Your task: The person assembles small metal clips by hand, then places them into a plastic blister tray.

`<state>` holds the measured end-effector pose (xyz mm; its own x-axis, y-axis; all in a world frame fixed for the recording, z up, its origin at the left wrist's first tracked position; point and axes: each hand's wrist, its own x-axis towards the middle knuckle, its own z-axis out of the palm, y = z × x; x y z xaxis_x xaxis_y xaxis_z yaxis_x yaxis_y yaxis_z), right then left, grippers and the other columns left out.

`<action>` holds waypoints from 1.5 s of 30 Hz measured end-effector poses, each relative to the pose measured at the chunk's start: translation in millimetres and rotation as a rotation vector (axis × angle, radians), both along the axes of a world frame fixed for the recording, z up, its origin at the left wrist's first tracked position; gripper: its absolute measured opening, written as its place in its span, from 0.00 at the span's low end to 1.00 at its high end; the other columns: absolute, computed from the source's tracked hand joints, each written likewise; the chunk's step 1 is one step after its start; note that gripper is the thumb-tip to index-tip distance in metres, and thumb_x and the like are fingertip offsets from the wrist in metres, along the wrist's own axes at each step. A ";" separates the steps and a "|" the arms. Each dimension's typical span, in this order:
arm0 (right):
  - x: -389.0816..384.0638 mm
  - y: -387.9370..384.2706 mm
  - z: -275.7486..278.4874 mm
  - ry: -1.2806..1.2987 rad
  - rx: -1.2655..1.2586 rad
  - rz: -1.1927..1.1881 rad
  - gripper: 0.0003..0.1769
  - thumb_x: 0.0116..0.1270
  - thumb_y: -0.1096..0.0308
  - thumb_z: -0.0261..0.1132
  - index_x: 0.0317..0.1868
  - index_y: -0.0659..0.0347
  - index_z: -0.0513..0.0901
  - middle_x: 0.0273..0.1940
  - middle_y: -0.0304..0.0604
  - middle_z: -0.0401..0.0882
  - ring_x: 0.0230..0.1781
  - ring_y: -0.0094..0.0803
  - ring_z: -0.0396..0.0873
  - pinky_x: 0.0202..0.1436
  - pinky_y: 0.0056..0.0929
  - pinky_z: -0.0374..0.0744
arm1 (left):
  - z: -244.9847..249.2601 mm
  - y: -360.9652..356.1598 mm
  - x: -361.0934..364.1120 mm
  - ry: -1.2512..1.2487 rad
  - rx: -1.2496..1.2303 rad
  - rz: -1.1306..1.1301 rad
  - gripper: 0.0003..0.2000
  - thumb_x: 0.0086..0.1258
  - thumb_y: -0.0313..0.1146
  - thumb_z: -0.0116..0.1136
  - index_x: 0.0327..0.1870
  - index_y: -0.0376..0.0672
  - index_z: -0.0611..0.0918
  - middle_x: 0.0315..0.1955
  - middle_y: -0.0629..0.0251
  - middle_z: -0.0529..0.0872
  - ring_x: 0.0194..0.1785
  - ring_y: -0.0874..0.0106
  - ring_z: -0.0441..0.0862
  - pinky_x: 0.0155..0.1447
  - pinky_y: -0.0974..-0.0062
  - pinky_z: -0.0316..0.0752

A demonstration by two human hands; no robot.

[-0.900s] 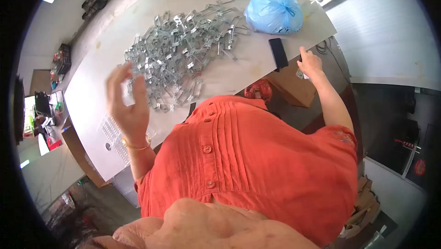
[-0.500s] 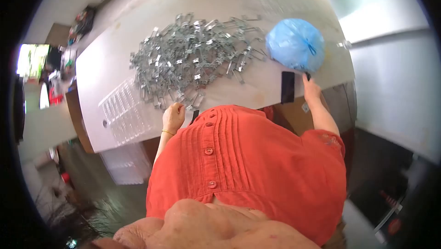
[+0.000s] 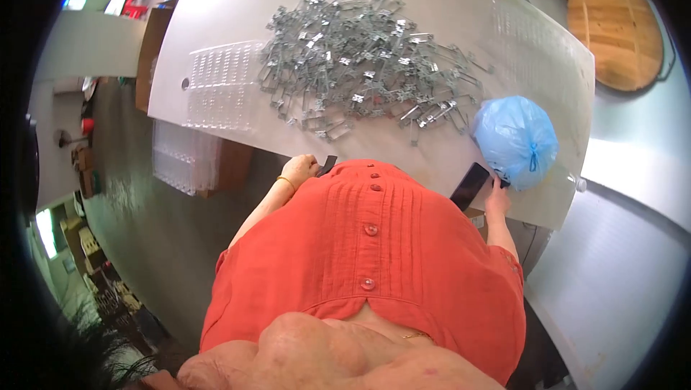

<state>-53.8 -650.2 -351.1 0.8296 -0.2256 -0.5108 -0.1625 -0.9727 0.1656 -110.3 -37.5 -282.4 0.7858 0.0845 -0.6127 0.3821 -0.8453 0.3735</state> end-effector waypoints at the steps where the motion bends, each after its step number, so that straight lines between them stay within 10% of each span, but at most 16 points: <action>1: 4.8 2.5 6.9 0.038 -0.004 -0.006 0.42 0.67 0.72 0.62 0.79 0.40 0.57 0.60 0.60 0.78 0.51 0.58 0.85 0.52 0.53 0.83 | -3.2 2.7 -5.8 -0.008 -0.017 0.022 0.15 0.67 0.39 0.54 0.39 0.37 0.88 0.39 0.43 0.89 0.47 0.47 0.87 0.55 0.52 0.80; 7: 0.9 10.5 23.0 -0.096 -0.049 -0.019 0.26 0.68 0.68 0.62 0.66 0.52 0.70 0.44 0.57 0.87 0.47 0.56 0.86 0.49 0.55 0.83 | -49.1 36.9 -58.0 0.085 0.007 0.177 0.16 0.65 0.41 0.59 0.42 0.37 0.89 0.38 0.46 0.90 0.43 0.53 0.89 0.53 0.60 0.82; 12: -5.1 21.3 27.0 -0.149 -0.058 0.000 0.11 0.72 0.62 0.60 0.49 0.58 0.78 0.36 0.56 0.88 0.40 0.58 0.87 0.46 0.55 0.82 | -93.0 99.0 -82.3 0.218 -0.199 0.872 0.13 0.69 0.37 0.62 0.47 0.39 0.85 0.31 0.62 0.88 0.25 0.68 0.87 0.30 0.69 0.84; 20: -0.9 125.5 58.2 -0.243 0.295 -0.091 0.18 0.67 0.52 0.67 0.38 0.60 0.80 0.35 0.55 0.87 0.39 0.56 0.87 0.45 0.53 0.81 | -112.9 251.1 -38.2 -0.466 -0.519 1.669 0.29 0.74 0.49 0.59 0.63 0.33 0.69 0.53 0.46 0.79 0.43 0.56 0.88 0.35 0.60 0.88; 31: -11.6 275.9 -4.7 -0.026 0.457 -0.105 0.20 0.61 0.52 0.72 0.40 0.61 0.84 0.37 0.54 0.88 0.40 0.47 0.87 0.46 0.43 0.82 | -128.8 374.1 7.2 -0.357 -0.352 1.645 0.29 0.66 0.34 0.64 0.64 0.35 0.64 0.41 0.46 0.83 0.25 0.60 0.85 0.23 0.64 0.82; 45: 14.7 356.9 -12.8 -0.058 0.928 0.051 0.14 0.64 0.62 0.67 0.47 0.61 0.84 0.44 0.51 0.86 0.41 0.37 0.86 0.46 0.35 0.81 | -116.9 423.0 25.5 -0.229 -0.477 1.645 0.25 0.65 0.23 0.56 0.64 0.47 0.67 0.39 0.51 0.83 0.26 0.62 0.85 0.23 0.64 0.78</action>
